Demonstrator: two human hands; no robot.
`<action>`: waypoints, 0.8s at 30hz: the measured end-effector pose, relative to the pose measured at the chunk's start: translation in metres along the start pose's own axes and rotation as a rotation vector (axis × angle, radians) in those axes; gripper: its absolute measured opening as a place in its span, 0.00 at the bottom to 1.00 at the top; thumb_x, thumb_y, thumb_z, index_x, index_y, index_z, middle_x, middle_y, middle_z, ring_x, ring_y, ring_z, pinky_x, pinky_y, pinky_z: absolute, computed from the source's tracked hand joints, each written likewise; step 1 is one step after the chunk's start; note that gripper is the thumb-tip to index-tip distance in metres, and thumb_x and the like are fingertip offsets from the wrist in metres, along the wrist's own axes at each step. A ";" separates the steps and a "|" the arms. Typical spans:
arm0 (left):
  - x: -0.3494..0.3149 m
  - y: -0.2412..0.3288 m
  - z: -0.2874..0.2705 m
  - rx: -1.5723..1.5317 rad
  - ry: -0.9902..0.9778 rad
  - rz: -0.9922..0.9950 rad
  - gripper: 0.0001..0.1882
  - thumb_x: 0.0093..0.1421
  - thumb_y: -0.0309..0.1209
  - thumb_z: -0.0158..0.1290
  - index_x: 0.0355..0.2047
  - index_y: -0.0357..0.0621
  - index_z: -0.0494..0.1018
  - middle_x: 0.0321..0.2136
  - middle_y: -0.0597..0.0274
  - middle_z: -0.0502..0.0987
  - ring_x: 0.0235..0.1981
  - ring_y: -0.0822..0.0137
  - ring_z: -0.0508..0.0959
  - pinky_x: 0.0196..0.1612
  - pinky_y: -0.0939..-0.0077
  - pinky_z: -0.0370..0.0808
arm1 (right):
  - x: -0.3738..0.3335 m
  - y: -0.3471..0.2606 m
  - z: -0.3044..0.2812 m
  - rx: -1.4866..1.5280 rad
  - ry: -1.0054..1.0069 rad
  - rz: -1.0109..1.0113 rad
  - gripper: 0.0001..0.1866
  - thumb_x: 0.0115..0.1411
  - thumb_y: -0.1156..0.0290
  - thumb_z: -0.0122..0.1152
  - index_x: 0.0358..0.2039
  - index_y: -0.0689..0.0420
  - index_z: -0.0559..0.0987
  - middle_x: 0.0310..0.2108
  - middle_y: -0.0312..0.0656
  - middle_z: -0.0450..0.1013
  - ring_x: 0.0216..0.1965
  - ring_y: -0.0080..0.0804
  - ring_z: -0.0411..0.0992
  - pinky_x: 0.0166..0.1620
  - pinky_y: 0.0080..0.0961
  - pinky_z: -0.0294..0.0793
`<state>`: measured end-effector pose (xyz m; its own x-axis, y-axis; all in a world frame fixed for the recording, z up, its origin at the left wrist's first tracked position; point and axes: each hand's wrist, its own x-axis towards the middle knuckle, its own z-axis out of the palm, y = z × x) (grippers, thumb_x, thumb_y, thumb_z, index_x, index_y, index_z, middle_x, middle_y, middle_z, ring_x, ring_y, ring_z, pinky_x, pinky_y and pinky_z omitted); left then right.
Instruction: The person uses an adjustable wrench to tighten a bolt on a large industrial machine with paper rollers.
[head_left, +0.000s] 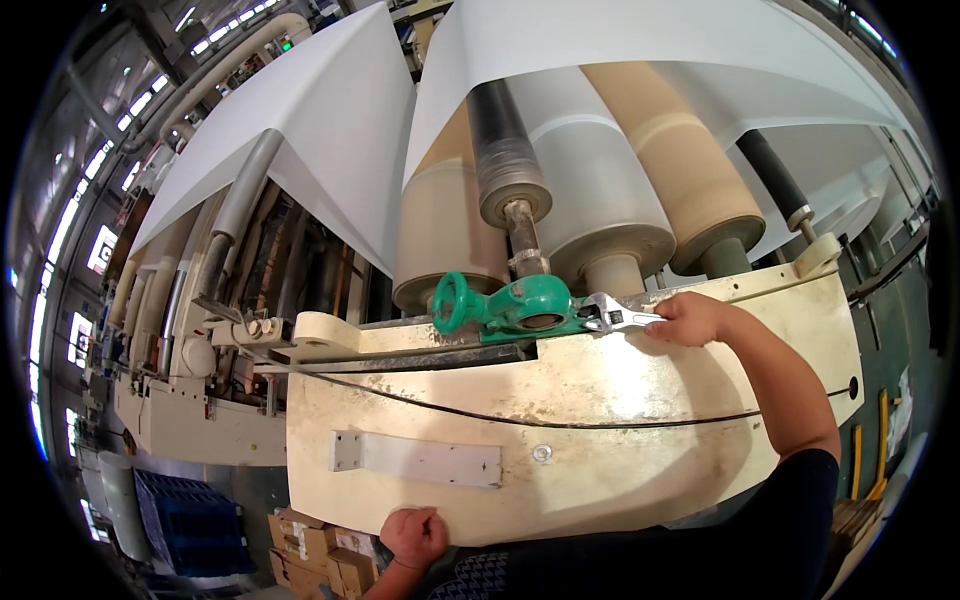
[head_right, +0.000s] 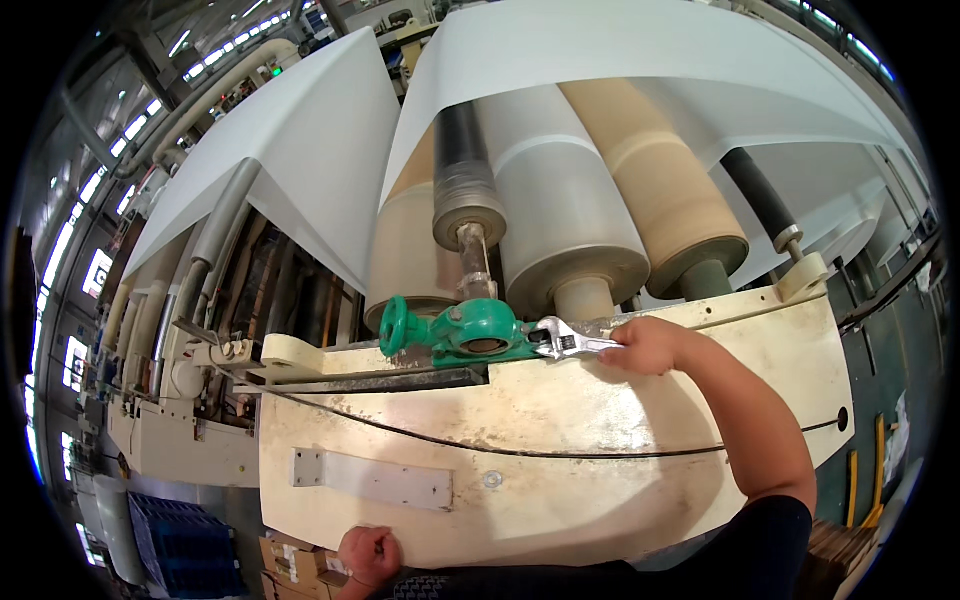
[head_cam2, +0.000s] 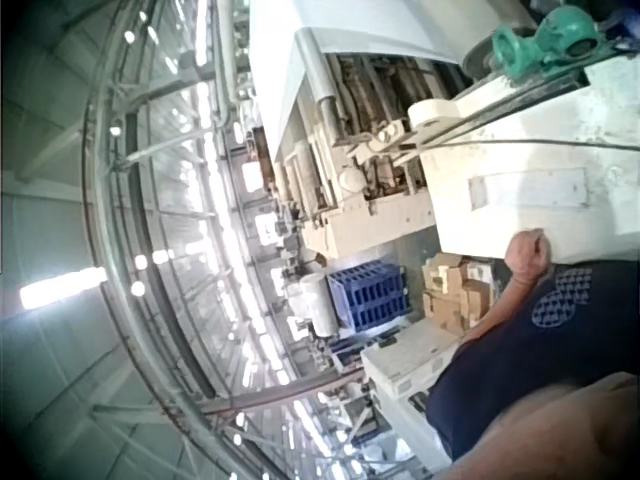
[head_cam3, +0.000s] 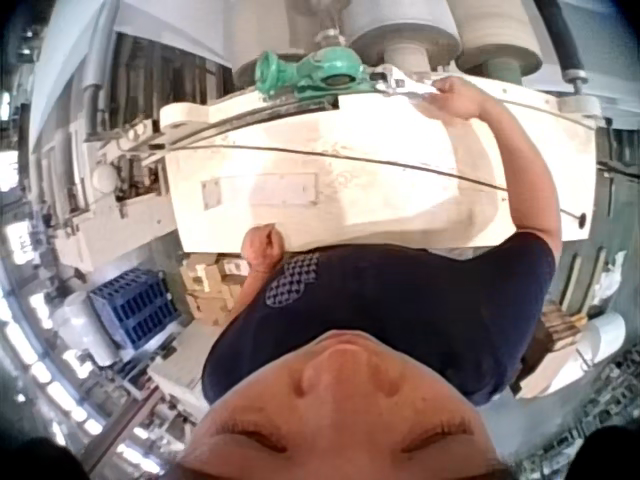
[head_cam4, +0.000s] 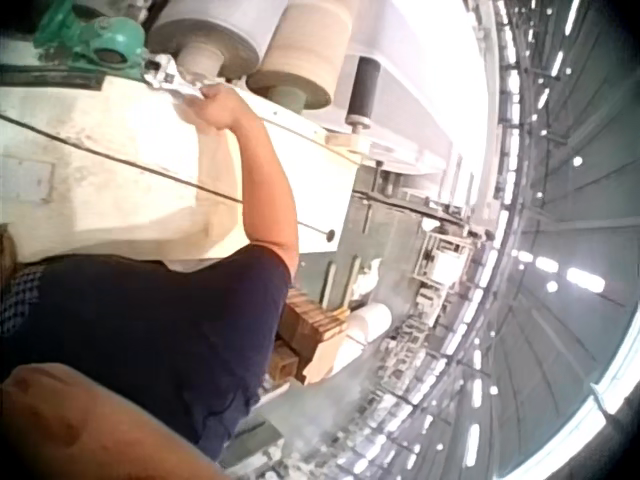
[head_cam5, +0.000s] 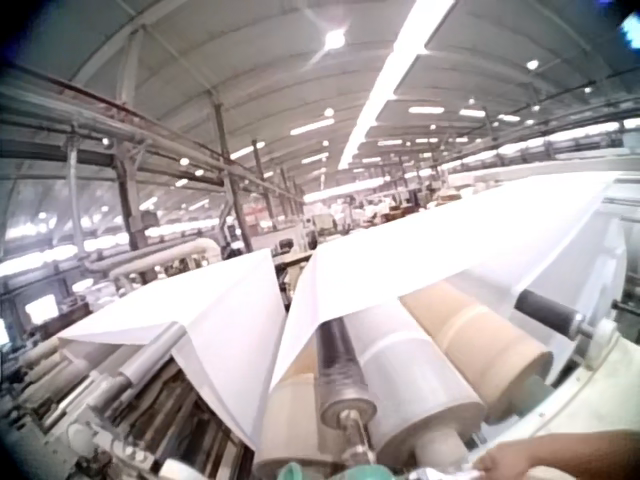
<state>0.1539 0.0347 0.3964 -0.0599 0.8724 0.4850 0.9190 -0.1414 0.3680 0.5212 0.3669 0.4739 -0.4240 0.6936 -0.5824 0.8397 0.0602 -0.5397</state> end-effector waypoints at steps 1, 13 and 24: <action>-0.001 0.000 0.000 0.020 0.013 -0.003 0.07 0.41 0.19 0.52 0.22 0.44 0.72 0.12 0.62 0.67 0.13 0.62 0.67 0.17 0.70 0.64 | 0.002 -0.004 -0.008 -0.005 0.008 -0.001 0.19 0.55 0.53 0.55 0.31 0.58 0.78 0.18 0.39 0.71 0.18 0.28 0.69 0.25 0.26 0.68; -0.003 0.004 0.000 0.058 0.033 -0.052 0.05 0.41 0.20 0.51 0.20 0.43 0.73 0.12 0.59 0.65 0.13 0.59 0.67 0.17 0.68 0.63 | 0.063 -0.032 -0.049 -0.526 -0.065 0.043 0.36 0.48 0.33 0.50 0.32 0.56 0.82 0.33 0.48 0.76 0.40 0.43 0.72 0.44 0.36 0.69; -0.009 -0.002 0.004 0.102 0.071 -0.032 0.07 0.40 0.21 0.51 0.21 0.46 0.72 0.11 0.62 0.65 0.11 0.60 0.67 0.15 0.69 0.64 | 0.059 0.000 -0.015 -0.629 0.293 -0.239 0.38 0.53 0.31 0.40 0.19 0.56 0.80 0.22 0.50 0.74 0.29 0.50 0.73 0.34 0.41 0.72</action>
<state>0.1537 0.0293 0.3884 -0.1141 0.8399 0.5307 0.9508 -0.0625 0.3035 0.5012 0.4181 0.4490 -0.5862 0.7678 -0.2585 0.8087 0.5737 -0.1297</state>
